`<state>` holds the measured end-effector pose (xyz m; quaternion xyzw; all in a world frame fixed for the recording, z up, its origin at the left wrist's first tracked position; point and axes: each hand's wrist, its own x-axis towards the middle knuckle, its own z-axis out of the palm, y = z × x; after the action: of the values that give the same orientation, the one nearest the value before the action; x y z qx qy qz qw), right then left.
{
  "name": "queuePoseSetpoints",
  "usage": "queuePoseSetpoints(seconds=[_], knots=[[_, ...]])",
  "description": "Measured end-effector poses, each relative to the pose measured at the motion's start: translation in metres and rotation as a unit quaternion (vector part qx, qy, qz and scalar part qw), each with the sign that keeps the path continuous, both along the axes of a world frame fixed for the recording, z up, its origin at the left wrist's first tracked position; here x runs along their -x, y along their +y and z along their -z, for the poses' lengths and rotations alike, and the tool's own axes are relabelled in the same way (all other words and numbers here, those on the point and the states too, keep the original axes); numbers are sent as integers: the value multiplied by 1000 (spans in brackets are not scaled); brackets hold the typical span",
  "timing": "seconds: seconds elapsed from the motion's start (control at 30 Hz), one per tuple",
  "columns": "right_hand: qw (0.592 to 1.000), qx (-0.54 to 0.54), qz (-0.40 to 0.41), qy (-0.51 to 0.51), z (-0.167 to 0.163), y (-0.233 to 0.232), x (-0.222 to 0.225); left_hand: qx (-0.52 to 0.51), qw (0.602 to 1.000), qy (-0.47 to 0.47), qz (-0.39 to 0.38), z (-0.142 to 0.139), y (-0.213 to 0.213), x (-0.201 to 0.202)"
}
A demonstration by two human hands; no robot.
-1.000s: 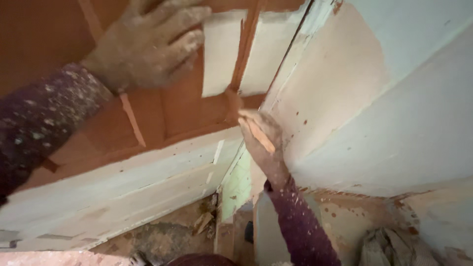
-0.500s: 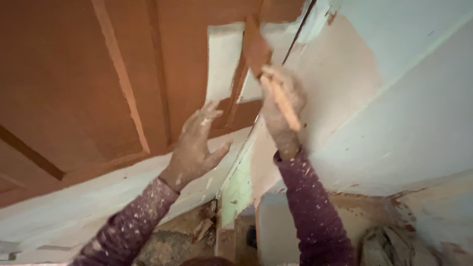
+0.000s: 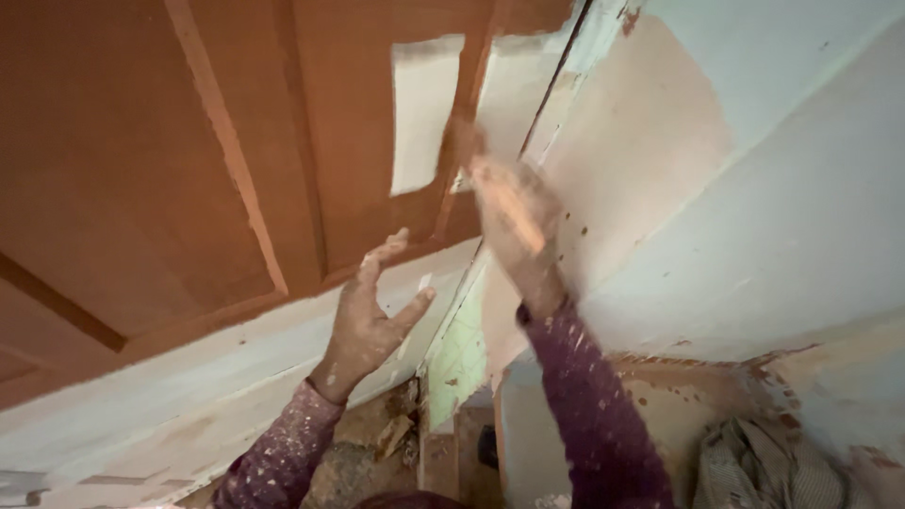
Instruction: The person paints a wooden door panel with brown paint using a wide brush, working across the recessed panels and edges. They dip the brush into a paint container on a nearby ledge, then continue brushing the door frame and lower edges of the door.
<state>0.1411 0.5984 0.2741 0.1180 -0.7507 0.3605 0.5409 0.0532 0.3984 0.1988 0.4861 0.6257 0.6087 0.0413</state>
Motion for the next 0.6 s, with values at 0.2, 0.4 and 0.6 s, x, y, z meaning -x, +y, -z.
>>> queuePoseSetpoints(seconds=[0.2,0.4,0.6], knots=[[970,-91,199,104,-60,21,12,-20,999,-19,33,4,3,-10],[920,22,-356,163,54,34,15,2,997,-73,23,25,-1,-10],[964,131,15,-232,165,36,-24,12,994,-106,-12,34,-6,2]])
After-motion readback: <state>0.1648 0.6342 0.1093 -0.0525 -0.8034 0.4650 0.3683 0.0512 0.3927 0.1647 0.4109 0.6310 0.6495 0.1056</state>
